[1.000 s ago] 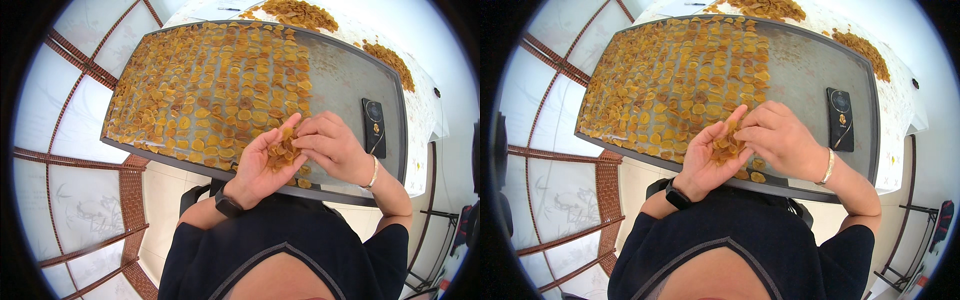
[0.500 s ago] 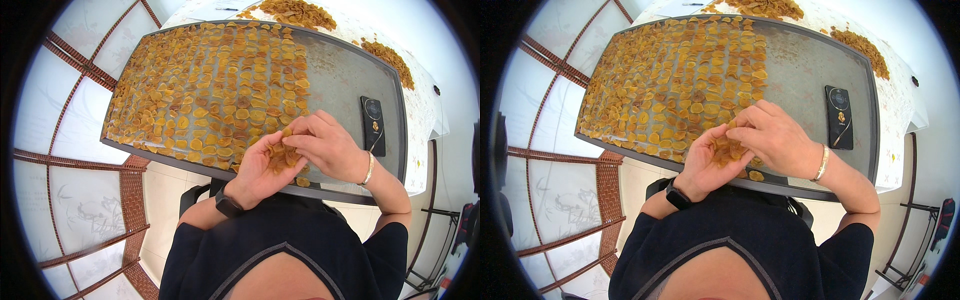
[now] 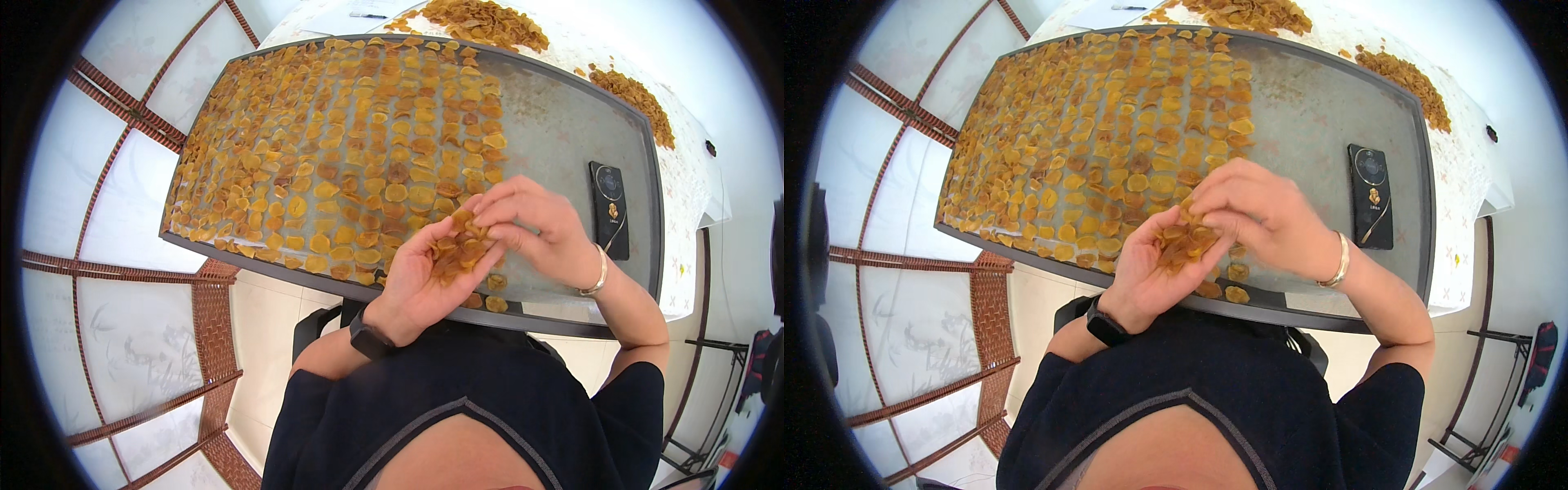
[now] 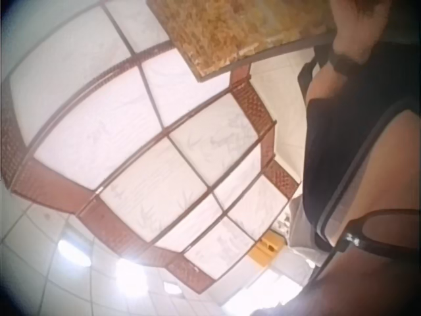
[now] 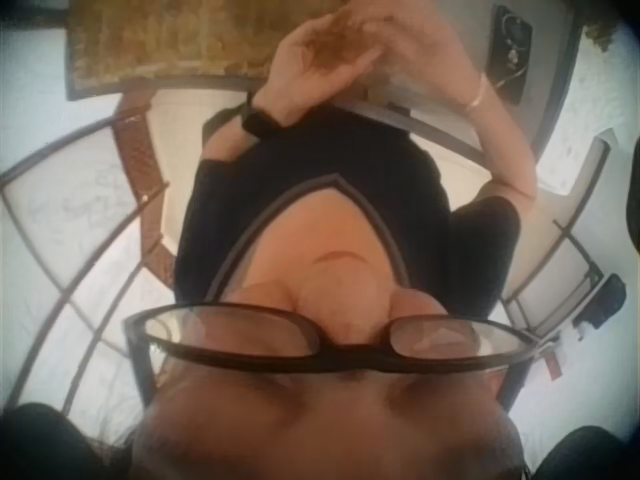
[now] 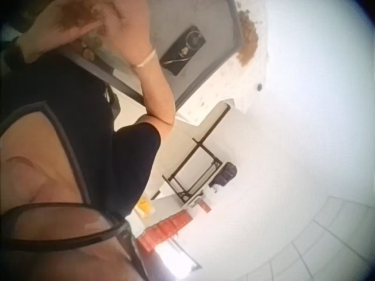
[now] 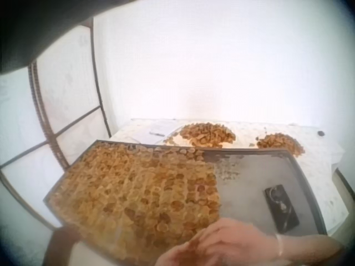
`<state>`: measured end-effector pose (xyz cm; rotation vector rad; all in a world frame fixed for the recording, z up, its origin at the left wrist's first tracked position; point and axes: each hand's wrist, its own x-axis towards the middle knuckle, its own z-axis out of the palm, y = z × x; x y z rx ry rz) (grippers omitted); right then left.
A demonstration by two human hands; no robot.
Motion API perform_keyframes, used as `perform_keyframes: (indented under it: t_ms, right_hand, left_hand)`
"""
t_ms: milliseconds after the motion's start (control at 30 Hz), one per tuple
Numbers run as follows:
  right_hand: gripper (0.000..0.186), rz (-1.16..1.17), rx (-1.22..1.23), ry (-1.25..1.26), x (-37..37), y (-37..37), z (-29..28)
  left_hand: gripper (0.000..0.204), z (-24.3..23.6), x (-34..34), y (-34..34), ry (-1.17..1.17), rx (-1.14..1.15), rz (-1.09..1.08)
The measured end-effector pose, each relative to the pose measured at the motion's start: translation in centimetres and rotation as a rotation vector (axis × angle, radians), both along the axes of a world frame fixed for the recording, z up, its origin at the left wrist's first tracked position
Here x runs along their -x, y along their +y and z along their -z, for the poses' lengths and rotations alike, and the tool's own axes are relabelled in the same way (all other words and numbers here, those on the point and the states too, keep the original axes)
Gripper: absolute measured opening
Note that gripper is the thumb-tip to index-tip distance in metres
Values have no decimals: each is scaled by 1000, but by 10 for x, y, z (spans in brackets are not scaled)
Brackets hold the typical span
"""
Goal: The person arranges dried apricot slices on a metal tray by hand, picking up individual pieces and placing them in neat rows. The tray gradually fills as the person continues to organize the slices.
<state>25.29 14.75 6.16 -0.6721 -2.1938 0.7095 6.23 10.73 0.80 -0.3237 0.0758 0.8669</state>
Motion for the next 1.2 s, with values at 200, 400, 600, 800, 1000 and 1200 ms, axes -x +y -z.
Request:
perform_keyframes:
  t_ms: [200, 400, 600, 800, 1000, 1200]
  right_hand:
    - [16, 311, 483, 256, -16, 57, -17]
    - [16, 577, 276, 159, -48, 174, 18]
    - [11, 797, 110, -98, -48, 237, 61]
    - [12, 820, -43, -140, -40, 254, 76]
    - [12, 805, -77, -164, -39, 257, 83]
    - [13, 789, -140, -227, -42, 259, 85]
  left_hand:
    - [37, -4, 3, 2, 49, -24, 4]
    - [38, -1, 9, 6, 36, -26, 35]
    - [38, 0, 16, 9, 64, -32, 29]
    - [39, 3, 22, 12, 70, -74, 35]
    - [40, -1, 23, 14, 71, -85, 67]
    - [40, -3, 23, 14, 82, -69, 80]
